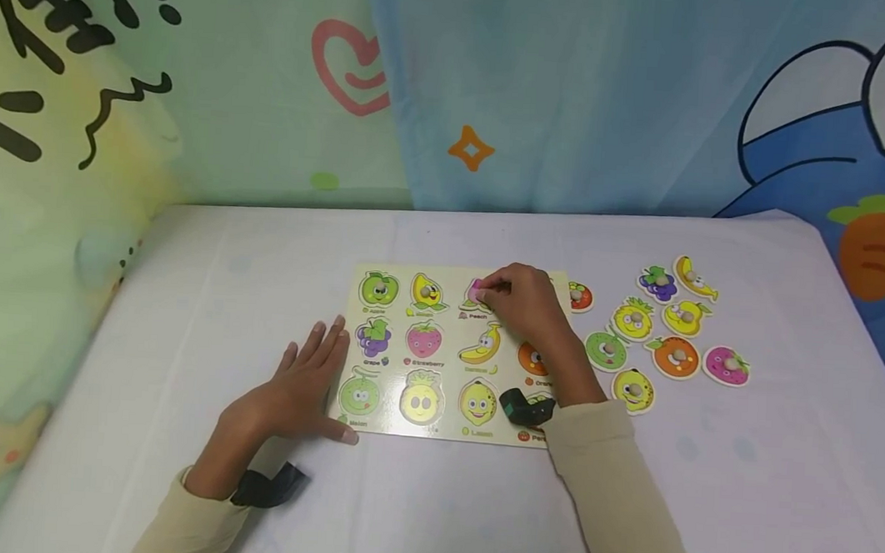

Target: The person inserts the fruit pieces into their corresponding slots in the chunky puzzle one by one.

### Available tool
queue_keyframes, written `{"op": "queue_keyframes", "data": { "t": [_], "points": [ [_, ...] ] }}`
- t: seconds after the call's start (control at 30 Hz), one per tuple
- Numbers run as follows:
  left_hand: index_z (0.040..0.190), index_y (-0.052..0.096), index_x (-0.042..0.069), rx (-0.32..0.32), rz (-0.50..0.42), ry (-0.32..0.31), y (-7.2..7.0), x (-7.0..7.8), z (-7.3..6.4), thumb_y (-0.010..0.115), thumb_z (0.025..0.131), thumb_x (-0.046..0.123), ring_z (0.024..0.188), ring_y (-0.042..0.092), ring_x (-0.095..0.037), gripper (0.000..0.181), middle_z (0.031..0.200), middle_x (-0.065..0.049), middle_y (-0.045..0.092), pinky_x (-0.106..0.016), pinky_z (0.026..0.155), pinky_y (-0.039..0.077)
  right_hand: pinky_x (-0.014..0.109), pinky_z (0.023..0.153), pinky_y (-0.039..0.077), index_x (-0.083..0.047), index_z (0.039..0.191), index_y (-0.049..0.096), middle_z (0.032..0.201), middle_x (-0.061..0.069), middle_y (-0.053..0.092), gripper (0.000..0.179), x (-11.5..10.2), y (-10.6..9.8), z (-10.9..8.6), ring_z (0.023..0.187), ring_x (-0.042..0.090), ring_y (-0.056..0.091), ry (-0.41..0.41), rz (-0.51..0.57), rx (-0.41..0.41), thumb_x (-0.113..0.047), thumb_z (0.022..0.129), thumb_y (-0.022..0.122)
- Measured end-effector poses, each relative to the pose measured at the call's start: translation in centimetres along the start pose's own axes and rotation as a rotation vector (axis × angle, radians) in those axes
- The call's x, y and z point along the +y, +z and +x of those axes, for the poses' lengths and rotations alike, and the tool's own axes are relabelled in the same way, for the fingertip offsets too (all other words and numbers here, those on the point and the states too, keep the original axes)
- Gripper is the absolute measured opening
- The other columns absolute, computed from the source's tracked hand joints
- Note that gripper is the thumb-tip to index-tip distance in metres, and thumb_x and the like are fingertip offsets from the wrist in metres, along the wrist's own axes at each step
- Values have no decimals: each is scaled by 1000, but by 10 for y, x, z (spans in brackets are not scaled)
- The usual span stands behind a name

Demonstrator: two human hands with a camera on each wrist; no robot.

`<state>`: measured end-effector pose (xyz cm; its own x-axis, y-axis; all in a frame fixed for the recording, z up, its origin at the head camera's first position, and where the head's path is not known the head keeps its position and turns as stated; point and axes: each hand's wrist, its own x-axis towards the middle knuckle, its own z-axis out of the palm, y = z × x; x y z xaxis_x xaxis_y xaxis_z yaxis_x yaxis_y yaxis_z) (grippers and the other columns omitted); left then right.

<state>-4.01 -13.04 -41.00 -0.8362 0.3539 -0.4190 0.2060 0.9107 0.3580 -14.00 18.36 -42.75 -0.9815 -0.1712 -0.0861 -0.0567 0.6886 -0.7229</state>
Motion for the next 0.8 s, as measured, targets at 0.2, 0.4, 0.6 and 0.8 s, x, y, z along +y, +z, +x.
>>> {"op": "queue_keyframes", "data": {
  "t": [0.2,0.4,0.6,0.8],
  "points": [
    [157,4,8,0,2,4,-2,1,0,90,58,51,146,-13,-30,138,162,-6,-9,-55,114,-1,38,72,44,-7,101,75,97,7,64,19,0,0,1,81,23,53,-14,-1,2,-23,91,71],
    [156,5,6,5,2,13,-2,1,0,90,58,51,146,-12,-30,138,162,-7,-8,-56,114,0,38,72,44,-8,101,75,97,7,63,20,0,0,1,80,23,52,-10,1,2,-24,91,71],
    [157,5,8,7,10,7,-1,1,0,90,57,51,146,-12,-29,138,162,-6,-8,-55,114,0,37,69,44,-9,102,76,93,6,64,21,1,-2,1,78,22,52,-30,-6,8,-26,91,71],
    [157,5,7,8,7,9,-2,2,-2,90,57,51,146,-11,-30,137,162,-6,-8,-56,114,0,39,75,44,-8,106,74,98,8,65,27,5,-6,0,85,24,55,-25,-14,-12,-31,94,67]
  ]
}}
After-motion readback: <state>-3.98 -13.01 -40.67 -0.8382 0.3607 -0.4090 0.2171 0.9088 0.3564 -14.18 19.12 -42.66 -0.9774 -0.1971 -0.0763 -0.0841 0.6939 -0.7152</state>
